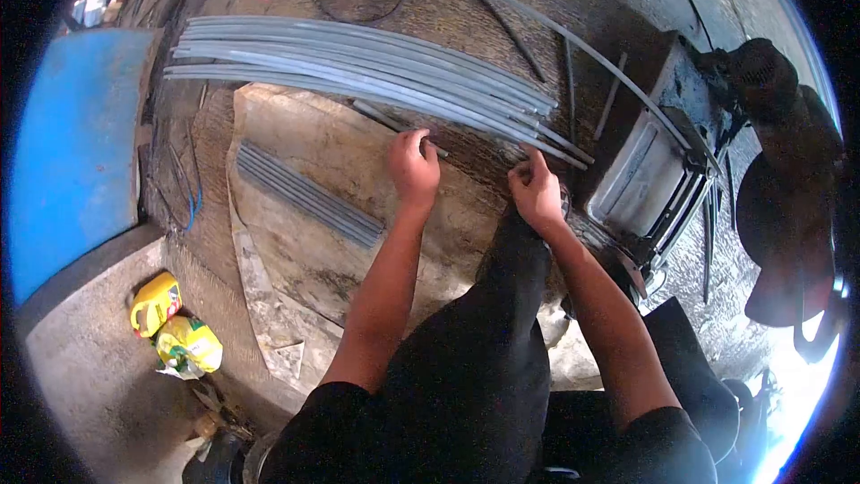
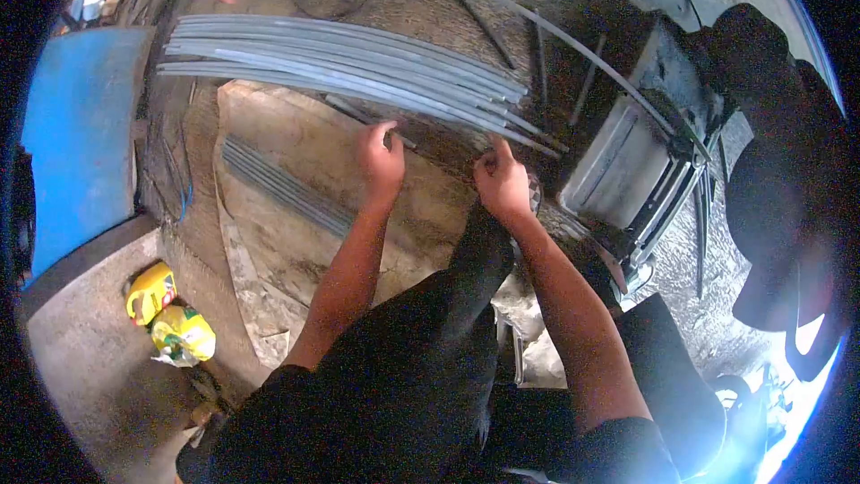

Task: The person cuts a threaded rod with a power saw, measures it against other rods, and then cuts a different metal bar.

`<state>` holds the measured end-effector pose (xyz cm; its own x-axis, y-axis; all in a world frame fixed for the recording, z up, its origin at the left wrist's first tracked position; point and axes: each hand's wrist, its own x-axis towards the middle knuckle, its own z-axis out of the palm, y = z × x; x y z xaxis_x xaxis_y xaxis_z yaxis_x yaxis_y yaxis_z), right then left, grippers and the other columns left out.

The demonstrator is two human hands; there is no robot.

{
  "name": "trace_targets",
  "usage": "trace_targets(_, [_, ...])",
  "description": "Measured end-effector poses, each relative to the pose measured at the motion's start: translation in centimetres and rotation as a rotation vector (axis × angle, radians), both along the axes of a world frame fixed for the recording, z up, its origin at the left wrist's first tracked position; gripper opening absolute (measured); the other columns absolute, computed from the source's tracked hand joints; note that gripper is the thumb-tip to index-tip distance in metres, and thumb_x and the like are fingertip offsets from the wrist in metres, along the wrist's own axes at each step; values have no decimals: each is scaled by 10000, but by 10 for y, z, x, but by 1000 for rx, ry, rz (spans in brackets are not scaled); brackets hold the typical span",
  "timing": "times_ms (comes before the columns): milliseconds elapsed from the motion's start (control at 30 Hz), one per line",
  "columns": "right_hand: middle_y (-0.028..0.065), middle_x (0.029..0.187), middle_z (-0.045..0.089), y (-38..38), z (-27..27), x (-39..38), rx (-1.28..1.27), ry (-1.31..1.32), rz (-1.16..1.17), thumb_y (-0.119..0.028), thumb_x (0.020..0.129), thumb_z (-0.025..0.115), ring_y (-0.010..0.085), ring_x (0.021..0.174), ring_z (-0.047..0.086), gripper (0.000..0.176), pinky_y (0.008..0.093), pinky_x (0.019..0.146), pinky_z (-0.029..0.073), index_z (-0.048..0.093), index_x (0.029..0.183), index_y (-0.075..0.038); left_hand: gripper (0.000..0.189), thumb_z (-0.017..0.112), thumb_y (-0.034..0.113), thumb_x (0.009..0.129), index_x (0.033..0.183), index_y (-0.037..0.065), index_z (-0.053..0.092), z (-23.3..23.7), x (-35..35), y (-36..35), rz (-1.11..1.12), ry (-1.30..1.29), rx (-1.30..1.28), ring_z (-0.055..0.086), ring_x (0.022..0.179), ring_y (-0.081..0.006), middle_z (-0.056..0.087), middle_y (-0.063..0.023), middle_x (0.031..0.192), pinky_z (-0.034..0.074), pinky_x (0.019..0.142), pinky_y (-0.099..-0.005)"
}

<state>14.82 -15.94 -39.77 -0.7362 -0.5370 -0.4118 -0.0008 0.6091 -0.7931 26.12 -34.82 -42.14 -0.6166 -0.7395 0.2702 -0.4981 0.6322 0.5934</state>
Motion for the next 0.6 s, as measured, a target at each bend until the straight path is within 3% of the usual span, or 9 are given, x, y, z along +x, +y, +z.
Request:
trace_targets(67, [243, 810, 639, 1, -6, 3, 19, 97, 10, -200, 811, 585, 431, 756, 621, 470, 483, 675, 495, 470, 1253, -87, 153, 618, 67, 778, 928, 38, 634, -6, 9, -2, 36, -59, -45, 570, 822, -332, 609, -141, 862, 452, 741, -428])
trace_targets(167, [227, 836, 648, 0, -5, 2, 16, 94, 21, -204, 798, 605, 440, 784, 614, 506, 504, 683, 490, 456, 1268, -90, 165, 615, 107, 794, 945, 45, 639, -20, 16, 0, 104, -25, 153, 564, 861, -343, 609, -149, 879, 448, 751, -437])
trace_targets(400, [148, 818, 674, -2, 3, 3, 47, 93, 43, -167, 816, 620, 303, 763, 671, 532, 410, 706, 515, 424, 1308, -109, 187, 583, 143, 841, 998, 49, 625, 0, 17, 8, 118, -115, 108, 556, 885, -361, 591, -162, 953, 437, 776, -467])
trace_targets(600, [132, 847, 683, -3, 2, 4, 51, 87, 52, -168, 809, 622, 294, 765, 673, 556, 406, 713, 515, 411, 1321, -117, 212, 579, 156, 846, 1031, 53, 598, 0, 24, 6, 90, -101, 185, 555, 895, -372, 578, -157, 1006, 429, 791, -472])
